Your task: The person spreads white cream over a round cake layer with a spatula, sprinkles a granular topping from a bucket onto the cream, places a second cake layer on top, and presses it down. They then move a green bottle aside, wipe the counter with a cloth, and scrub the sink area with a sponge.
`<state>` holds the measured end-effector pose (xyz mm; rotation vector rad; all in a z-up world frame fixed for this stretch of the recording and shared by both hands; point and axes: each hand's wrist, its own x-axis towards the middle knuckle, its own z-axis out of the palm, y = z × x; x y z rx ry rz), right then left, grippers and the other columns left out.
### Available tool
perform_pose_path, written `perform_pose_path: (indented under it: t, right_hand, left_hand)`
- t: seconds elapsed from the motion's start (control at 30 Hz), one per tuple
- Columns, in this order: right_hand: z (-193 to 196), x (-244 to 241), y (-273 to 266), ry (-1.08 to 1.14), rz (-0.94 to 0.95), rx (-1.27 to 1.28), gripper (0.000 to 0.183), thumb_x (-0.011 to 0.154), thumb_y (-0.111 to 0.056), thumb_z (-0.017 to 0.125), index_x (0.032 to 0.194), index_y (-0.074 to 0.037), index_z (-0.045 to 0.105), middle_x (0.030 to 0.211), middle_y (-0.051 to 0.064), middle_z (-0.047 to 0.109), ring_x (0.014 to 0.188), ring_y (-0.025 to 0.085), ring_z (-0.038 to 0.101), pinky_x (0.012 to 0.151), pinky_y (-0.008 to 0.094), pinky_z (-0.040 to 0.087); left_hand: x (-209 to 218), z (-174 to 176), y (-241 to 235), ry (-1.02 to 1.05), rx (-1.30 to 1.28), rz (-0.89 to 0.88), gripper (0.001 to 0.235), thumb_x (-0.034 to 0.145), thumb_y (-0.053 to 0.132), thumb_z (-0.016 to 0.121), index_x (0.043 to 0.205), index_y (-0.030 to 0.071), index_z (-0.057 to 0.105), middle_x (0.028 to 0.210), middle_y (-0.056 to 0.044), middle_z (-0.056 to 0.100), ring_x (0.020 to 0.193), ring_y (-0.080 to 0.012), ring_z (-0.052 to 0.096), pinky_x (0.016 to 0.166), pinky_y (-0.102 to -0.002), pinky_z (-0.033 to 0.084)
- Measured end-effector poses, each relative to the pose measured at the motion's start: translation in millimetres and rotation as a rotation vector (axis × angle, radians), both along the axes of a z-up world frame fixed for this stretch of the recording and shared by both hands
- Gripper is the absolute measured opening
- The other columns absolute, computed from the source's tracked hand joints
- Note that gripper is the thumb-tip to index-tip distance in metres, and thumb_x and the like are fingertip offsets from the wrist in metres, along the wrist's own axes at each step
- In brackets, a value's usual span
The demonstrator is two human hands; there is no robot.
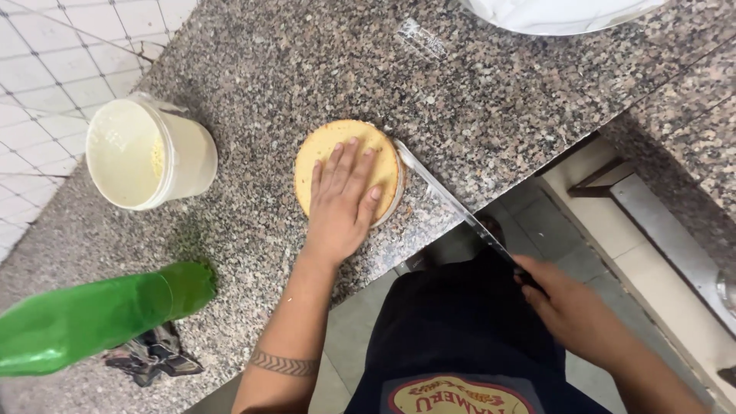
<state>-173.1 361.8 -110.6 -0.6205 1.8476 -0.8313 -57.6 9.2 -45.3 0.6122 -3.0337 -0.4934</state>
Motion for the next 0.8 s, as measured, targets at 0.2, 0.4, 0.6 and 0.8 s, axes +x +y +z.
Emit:
perform_pose_path:
  t: [0.2,0.4,0.6,0.8]
  right_hand:
    - [15.0,17.1,-12.3,0.112,0.064,-0.084,0.059,0.092,-0.015,0.058,0.150,-0.020,0.046,0.118,0.012,0.067,0.112,0.030,0.067,0.094,0.037,0.052]
    - [2.4,42.5,-5.5,0.047,-0.028,-0.229,0.063,0.092,-0.013,0.061,0.152,-0.015,0.043,0.114,0.010,0.068,0.108,0.025,0.068,0.094,0.035,0.050]
    - [2.7,40.0,-12.4,0.051,-0.104,-0.090,0.062,0.093,-0.013,0.062,0.152,-0.017,0.045,0.116,0.008,0.068,0.107,0.022,0.068,0.093,0.032,0.051]
    - [-24.7,54.5,16.6,0.060,-0.065,-0.217,0.064,0.091,-0.010,0.064,0.152,-0.011,0.045,0.120,0.008,0.069,0.108,0.020,0.068,0.091,0.032,0.052]
  left_hand:
    - [30.5,7.3,-1.4,0.132,-0.028,0.072,0.053,0.108,0.038,0.045,0.155,0.014,0.048,0.163,-0.015,0.042,0.153,-0.0376,0.036,0.127,-0.057,0.019]
    - [61.8,6.7,-5.1,0.177,-0.010,0.140,0.053,0.108,0.035,0.046,0.154,0.009,0.047,0.161,-0.017,0.045,0.150,-0.0387,0.040,0.126,-0.058,0.022]
    - [78.6,4.1,-8.4,0.218,-0.024,0.183,0.054,0.107,0.034,0.049,0.154,0.008,0.046,0.160,-0.018,0.046,0.149,-0.0379,0.043,0.126,-0.058,0.024]
    - [91.3,4.0,-5.1,0.225,-0.026,0.265,0.054,0.106,0.034,0.049,0.153,0.007,0.046,0.160,-0.017,0.046,0.149,-0.0385,0.043,0.125,-0.060,0.024]
